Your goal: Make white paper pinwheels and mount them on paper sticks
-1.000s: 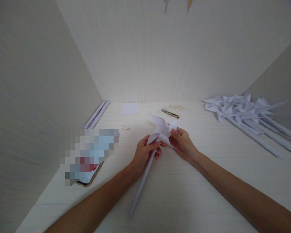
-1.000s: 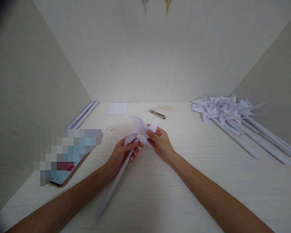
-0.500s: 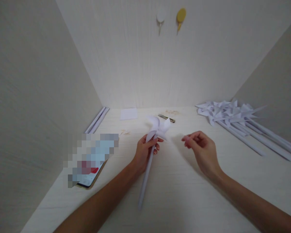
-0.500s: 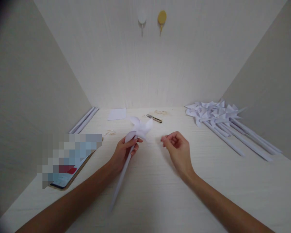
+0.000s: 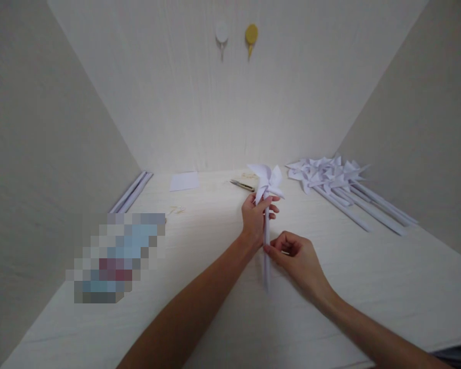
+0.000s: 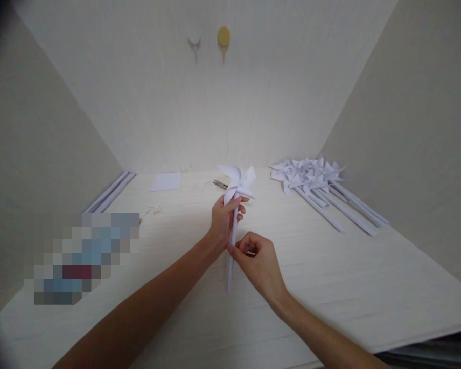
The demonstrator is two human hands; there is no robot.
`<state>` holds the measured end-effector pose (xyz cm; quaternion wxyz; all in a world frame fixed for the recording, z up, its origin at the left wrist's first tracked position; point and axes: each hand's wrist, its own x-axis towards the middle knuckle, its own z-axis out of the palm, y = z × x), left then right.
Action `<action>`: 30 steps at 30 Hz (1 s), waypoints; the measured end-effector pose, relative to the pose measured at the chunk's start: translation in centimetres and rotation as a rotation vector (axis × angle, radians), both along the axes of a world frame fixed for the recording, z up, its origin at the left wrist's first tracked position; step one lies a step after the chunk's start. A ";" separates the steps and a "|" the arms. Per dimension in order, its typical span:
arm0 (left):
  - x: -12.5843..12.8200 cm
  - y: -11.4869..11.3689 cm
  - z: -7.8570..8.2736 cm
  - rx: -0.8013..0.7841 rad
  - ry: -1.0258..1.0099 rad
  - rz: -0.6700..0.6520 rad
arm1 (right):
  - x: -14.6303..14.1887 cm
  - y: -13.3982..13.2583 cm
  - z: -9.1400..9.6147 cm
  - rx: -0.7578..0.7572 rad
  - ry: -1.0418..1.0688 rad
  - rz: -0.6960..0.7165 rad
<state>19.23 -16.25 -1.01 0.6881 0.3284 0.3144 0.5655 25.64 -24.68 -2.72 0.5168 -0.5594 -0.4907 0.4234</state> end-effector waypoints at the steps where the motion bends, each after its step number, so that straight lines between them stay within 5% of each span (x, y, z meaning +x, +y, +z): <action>1: 0.5 0.0 0.1 0.013 0.022 0.003 | 0.4 0.0 0.0 0.007 -0.001 -0.017; 8: 2.0 -0.8 -0.9 0.069 0.183 -0.066 | 4.4 0.0 0.7 0.025 -0.086 -0.139; 16: -2.0 -0.9 -3.1 0.125 0.418 -0.051 | 14.6 -0.8 1.9 0.001 -0.420 -0.319; 23: -3.7 -0.6 -3.1 0.155 0.425 -0.038 | 23.2 -4.4 3.2 -0.255 -0.937 -0.404; 30: -3.5 -0.6 -2.8 0.169 0.475 -0.019 | 26.7 -6.9 4.2 -0.451 -1.271 -0.363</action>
